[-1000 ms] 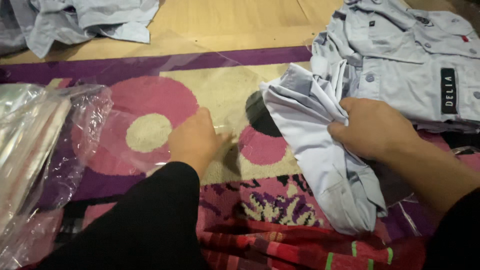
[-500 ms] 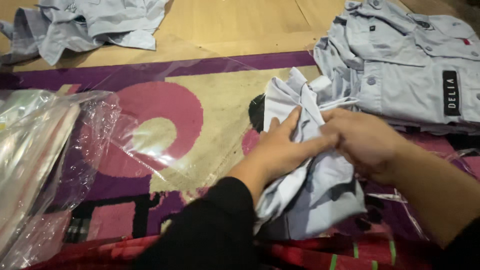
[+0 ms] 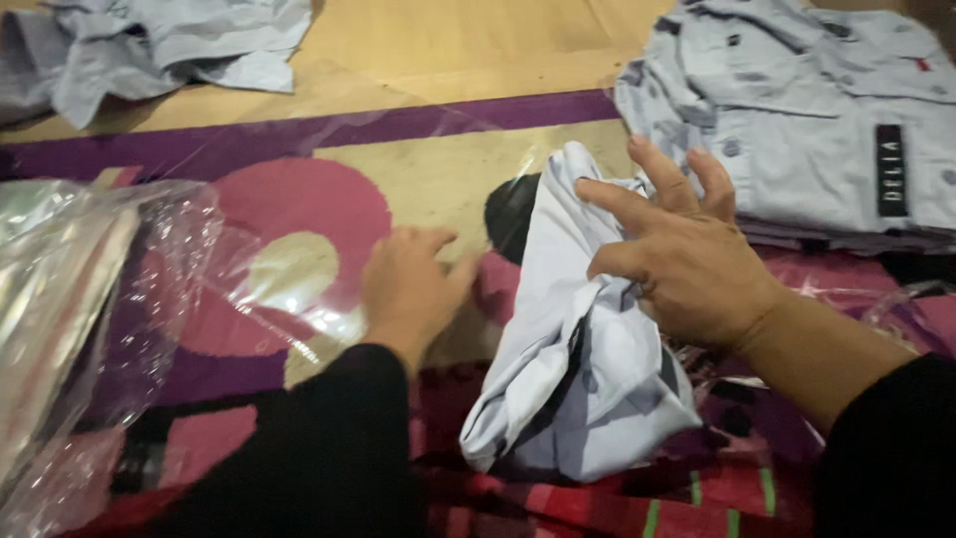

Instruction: The person folds light blue shirts and places them into clear plastic packaging bags. They smooth the shirts inside the bags and set the packaged items aside on the floor.

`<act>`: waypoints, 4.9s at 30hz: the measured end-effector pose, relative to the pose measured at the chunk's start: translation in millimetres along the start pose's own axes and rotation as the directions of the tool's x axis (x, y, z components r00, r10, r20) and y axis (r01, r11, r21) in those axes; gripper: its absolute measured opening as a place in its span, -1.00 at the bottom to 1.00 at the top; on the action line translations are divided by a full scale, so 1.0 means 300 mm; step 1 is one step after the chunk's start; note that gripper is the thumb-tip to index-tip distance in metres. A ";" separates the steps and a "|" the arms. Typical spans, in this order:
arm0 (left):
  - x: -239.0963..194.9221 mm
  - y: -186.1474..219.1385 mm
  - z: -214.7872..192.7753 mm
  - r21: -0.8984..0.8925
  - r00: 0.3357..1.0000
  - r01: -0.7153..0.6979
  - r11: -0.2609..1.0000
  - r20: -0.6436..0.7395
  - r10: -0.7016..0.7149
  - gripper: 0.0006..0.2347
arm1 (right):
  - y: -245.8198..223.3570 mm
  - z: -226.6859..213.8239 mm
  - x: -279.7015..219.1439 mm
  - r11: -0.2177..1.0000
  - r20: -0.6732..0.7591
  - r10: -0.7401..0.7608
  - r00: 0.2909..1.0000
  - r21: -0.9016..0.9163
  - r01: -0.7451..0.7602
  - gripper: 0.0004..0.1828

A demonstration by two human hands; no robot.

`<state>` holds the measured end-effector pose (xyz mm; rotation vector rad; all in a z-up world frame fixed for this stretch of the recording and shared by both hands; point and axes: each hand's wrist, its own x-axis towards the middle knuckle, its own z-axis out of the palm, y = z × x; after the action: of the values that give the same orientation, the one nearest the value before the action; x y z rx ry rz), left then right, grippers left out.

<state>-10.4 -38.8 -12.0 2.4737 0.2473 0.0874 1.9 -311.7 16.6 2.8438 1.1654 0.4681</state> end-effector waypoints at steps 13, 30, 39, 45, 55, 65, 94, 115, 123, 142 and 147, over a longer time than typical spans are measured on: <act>0.168 -0.268 0.019 0.018 0.990 0.001 1.000 -0.141 0.002 -0.69 | -0.013 -0.251 0.042 0.876 0.510 0.448 0.734 -0.088 -0.474 -0.68; 0.038 -0.217 0.001 0.190 0.966 -0.194 0.962 -0.133 0.221 -0.80 | -0.038 -0.262 0.015 0.765 0.343 0.585 0.735 0.069 -0.641 -0.67; 0.020 -0.171 -0.049 -0.423 0.944 0.327 0.845 0.196 -0.267 -0.85 | -0.109 -0.160 0.067 0.923 0.469 0.295 0.833 0.087 -0.376 -0.89; -0.055 -0.042 -0.189 -0.484 0.872 0.489 0.726 0.254 -0.418 -0.50 | -0.110 -0.146 0.102 0.951 0.475 0.278 0.835 -0.012 -0.309 -0.89; -0.078 0.051 -0.240 -0.415 0.980 0.015 0.909 0.189 0.070 -0.55 | -0.162 -0.238 0.101 0.919 0.521 0.314 0.793 0.044 -0.393 -0.52; -0.050 0.171 -0.135 -0.238 0.900 -0.376 0.895 0.137 0.414 -0.62 | -0.219 -0.215 0.095 0.963 0.452 0.253 0.855 -0.036 -0.266 -0.66; 0.110 0.191 -0.177 -0.190 0.989 -0.101 0.977 0.086 0.119 -0.47 | -0.220 -0.245 0.143 0.662 0.585 0.337 0.738 0.410 -0.628 -0.30; -0.166 0.103 -0.130 -0.688 0.866 0.424 0.588 0.118 -0.486 0.18 | -0.271 -0.032 0.110 -0.038 0.253 0.418 0.873 0.964 -0.261 -0.27; -0.255 0.181 -0.286 -0.433 0.712 0.699 0.570 0.499 -0.494 -0.01 | -0.283 -0.183 0.153 -0.432 0.561 0.564 0.606 0.826 -0.362 -0.12; -0.328 -0.004 -0.200 -0.812 0.811 0.570 0.127 0.531 -0.246 -0.17 | -0.326 -0.193 0.335 0.677 0.393 0.586 0.709 0.244 -0.695 -0.26; -0.333 0.021 -0.277 -0.760 0.770 0.622 0.188 0.551 -0.323 -0.16 | -0.401 -0.266 0.377 0.679 0.481 0.540 0.691 0.237 -0.695 -0.20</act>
<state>-117.5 -13.8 57.2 1.1007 0.6520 -0.3215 -26.7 -153.8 105.1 3.4244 0.1703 -0.3818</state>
